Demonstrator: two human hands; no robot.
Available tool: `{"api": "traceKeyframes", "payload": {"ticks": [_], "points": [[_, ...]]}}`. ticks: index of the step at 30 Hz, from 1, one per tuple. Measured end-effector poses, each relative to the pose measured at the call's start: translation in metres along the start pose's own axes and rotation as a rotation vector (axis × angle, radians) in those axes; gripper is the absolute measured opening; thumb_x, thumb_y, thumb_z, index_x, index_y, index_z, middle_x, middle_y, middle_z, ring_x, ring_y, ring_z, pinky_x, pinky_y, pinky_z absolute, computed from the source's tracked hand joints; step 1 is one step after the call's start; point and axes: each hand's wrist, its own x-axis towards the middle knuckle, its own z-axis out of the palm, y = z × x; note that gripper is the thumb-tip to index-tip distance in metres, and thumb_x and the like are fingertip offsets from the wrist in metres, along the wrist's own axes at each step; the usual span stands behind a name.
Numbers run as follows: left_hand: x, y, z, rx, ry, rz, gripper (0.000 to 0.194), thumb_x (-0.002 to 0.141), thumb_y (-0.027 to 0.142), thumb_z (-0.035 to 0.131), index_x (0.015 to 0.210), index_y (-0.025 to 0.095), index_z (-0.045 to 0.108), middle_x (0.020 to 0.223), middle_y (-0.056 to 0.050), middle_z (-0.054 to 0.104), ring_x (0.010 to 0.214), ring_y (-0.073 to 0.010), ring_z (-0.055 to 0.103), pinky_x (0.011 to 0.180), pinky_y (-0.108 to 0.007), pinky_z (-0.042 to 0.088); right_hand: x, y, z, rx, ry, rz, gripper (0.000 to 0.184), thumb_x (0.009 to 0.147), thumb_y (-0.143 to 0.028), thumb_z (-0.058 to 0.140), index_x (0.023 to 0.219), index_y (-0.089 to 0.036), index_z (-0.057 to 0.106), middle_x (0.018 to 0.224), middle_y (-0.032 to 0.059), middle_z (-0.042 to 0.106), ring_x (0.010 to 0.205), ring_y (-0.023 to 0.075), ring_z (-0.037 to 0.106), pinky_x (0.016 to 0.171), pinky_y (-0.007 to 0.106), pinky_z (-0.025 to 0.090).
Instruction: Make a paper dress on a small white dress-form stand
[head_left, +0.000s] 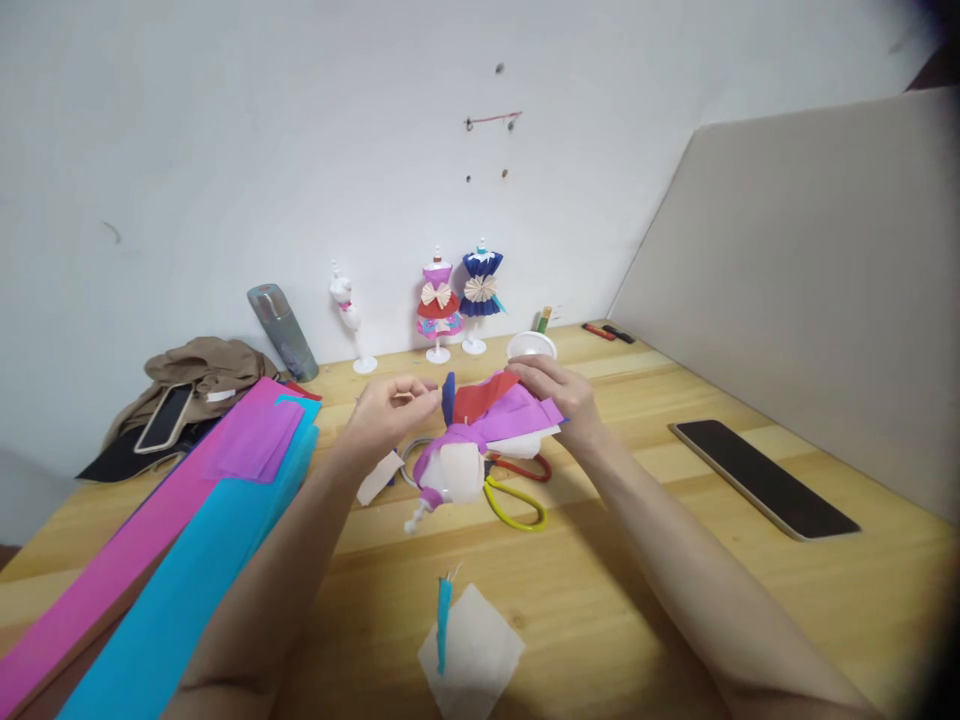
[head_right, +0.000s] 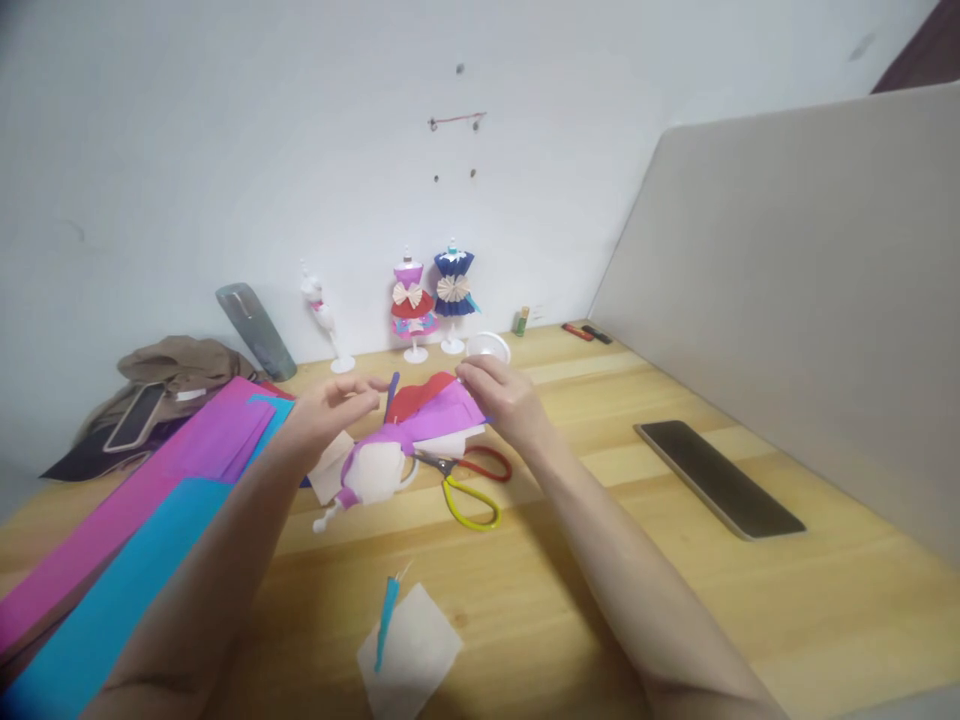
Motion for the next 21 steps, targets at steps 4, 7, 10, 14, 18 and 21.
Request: {"api": "traceKeyframes", "payload": {"ticks": [4, 7, 10, 14, 18, 21], "points": [[-0.005, 0.005, -0.006, 0.173, -0.241, -0.108, 0.047, 0.077, 0.061, 0.068, 0.057, 0.020, 0.058, 0.057, 0.001, 0.052, 0.058, -0.0152, 0.047, 0.055, -0.027, 0.031, 0.000, 0.002, -0.001, -0.014, 0.005, 0.008, 0.030, 0.108, -0.028, 0.045, 0.106, -0.026, 0.074, 0.108, 0.0102, 0.076, 0.099, 0.0218, 0.074, 0.080, 0.032, 0.062], [-0.007, 0.005, -0.005, 0.070, -0.425, -0.131, 0.049, 0.079, 0.061, 0.067, 0.056, 0.020, 0.054, 0.056, 0.001, 0.048, 0.056, -0.0136, 0.042, 0.053, -0.027, 0.028, -0.001, 0.005, 0.002, -0.022, 0.012, 0.015, 0.030, 0.107, -0.029, 0.046, 0.104, -0.025, 0.075, 0.106, 0.0103, 0.076, 0.098, 0.0224, 0.074, 0.081, 0.033, 0.062], [-0.007, 0.004, 0.003, -0.046, -0.438, -0.215, 0.045, 0.075, 0.058, 0.068, 0.056, 0.020, 0.054, 0.057, 0.000, 0.051, 0.055, -0.0134, 0.042, 0.052, -0.028, 0.030, -0.003, 0.007, 0.007, -0.042, 0.040, 0.013, 0.028, 0.106, -0.028, 0.048, 0.100, -0.026, 0.075, 0.103, 0.0100, 0.076, 0.095, 0.0224, 0.074, 0.079, 0.034, 0.062], [-0.003, 0.003, 0.012, 0.033, -0.346, -0.269, 0.038, 0.066, 0.048, 0.069, 0.053, 0.022, 0.045, 0.052, 0.004, 0.040, 0.051, -0.0108, 0.034, 0.049, -0.028, 0.024, -0.004, 0.009, 0.011, -0.088, 0.041, 0.030, 0.027, 0.105, -0.026, 0.050, 0.099, -0.026, 0.076, 0.102, 0.0096, 0.077, 0.093, 0.0233, 0.074, 0.076, 0.035, 0.062], [0.002, 0.002, 0.014, 0.206, -0.341, -0.249, 0.031, 0.066, 0.040, 0.065, 0.051, 0.022, 0.044, 0.051, 0.004, 0.038, 0.052, -0.0116, 0.034, 0.048, -0.028, 0.021, -0.003, 0.009, 0.010, -0.101, 0.041, 0.031, 0.026, 0.105, -0.025, 0.050, 0.096, -0.026, 0.075, 0.102, 0.0090, 0.076, 0.091, 0.0223, 0.073, 0.075, 0.035, 0.060], [0.004, 0.000, 0.014, 0.210, -0.336, -0.219, 0.027, 0.067, 0.040, 0.065, 0.054, 0.021, 0.050, 0.054, 0.002, 0.045, 0.056, -0.0134, 0.041, 0.049, -0.027, 0.026, -0.003, 0.011, 0.009, -0.116, 0.047, 0.024, 0.026, 0.105, -0.025, 0.051, 0.093, -0.025, 0.074, 0.100, 0.0084, 0.076, 0.089, 0.0212, 0.072, 0.072, 0.033, 0.058]]}}
